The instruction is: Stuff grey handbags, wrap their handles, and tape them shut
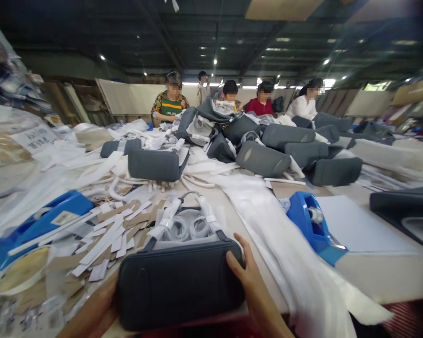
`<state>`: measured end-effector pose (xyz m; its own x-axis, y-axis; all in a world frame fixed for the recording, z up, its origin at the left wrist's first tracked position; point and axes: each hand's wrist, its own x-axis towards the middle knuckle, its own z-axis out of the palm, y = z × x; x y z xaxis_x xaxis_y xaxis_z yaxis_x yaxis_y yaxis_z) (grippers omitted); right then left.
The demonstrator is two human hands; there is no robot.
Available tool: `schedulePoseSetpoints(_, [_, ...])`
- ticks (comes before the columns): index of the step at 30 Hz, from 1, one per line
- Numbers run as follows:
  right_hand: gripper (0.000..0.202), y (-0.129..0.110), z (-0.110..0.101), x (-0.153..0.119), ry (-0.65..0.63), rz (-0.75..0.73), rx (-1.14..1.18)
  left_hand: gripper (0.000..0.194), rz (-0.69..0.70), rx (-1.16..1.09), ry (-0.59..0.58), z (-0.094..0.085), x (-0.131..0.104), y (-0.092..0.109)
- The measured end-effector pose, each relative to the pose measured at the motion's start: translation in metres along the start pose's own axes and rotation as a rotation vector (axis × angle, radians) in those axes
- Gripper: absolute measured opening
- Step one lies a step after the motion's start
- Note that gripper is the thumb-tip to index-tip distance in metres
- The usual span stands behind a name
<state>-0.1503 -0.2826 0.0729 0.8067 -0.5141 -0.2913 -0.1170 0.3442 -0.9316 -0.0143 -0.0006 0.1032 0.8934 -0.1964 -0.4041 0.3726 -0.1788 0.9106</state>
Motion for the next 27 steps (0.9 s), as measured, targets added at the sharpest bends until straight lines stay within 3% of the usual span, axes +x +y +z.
schedulePoseSetpoints(2, [0.077, 0.000, -0.001, -0.001, 0.001, -0.077, -0.058, 0.065, 0.089, 0.346, -0.042, -0.008, 0.010, 0.034])
schedulePoseSetpoints(4, [0.069, 0.000, -0.001, -0.004, 0.002, -0.128, -0.111, 0.063, 0.314, 0.733, -0.025, 0.003, 0.021, 0.078])
schedulePoseSetpoints(5, [0.066, -0.001, -0.001, -0.005, 0.004, -0.148, -0.137, 0.060, 0.460, 0.886, -0.024, 0.017, 0.027, 0.100])
schedulePoseSetpoints(6, [0.064, -0.002, -0.001, -0.007, 0.004, -0.162, -0.164, 0.054, 0.593, 0.996, -0.096, 0.037, 0.033, 0.119])
schedulePoseSetpoints(9, [0.062, -0.004, -0.002, -0.012, -0.017, -0.191, -0.218, 0.040, 0.872, 1.093, -0.574, 0.116, 0.046, 0.156])
schedulePoseSetpoints(12, [0.066, -0.001, -0.004, -0.012, -0.036, -0.217, -0.259, 0.040, 0.890, 1.144, -1.073, 0.191, 0.062, 0.155])
schedulePoseSetpoints(15, [0.070, 0.010, -0.006, -0.009, -0.011, -0.228, -0.336, 0.039, 0.871, 1.249, -1.278, 0.232, 0.079, 0.133])
schedulePoseSetpoints(19, [0.074, 0.022, -0.010, -0.004, 0.007, -0.402, -0.390, 0.040, 0.920, 1.357, -1.340, 0.238, 0.094, 0.110])
schedulePoseSetpoints(23, [0.075, 0.031, -0.016, -0.011, 0.116, -0.549, -0.514, 0.037, 0.963, 1.413, -1.379, 0.233, 0.099, 0.108])
schedulePoseSetpoints(27, [0.057, 0.045, -0.023, -0.022, 0.222, -0.653, -0.585, 0.034, 1.010, 1.424, -1.427, 0.236, 0.105, 0.109])
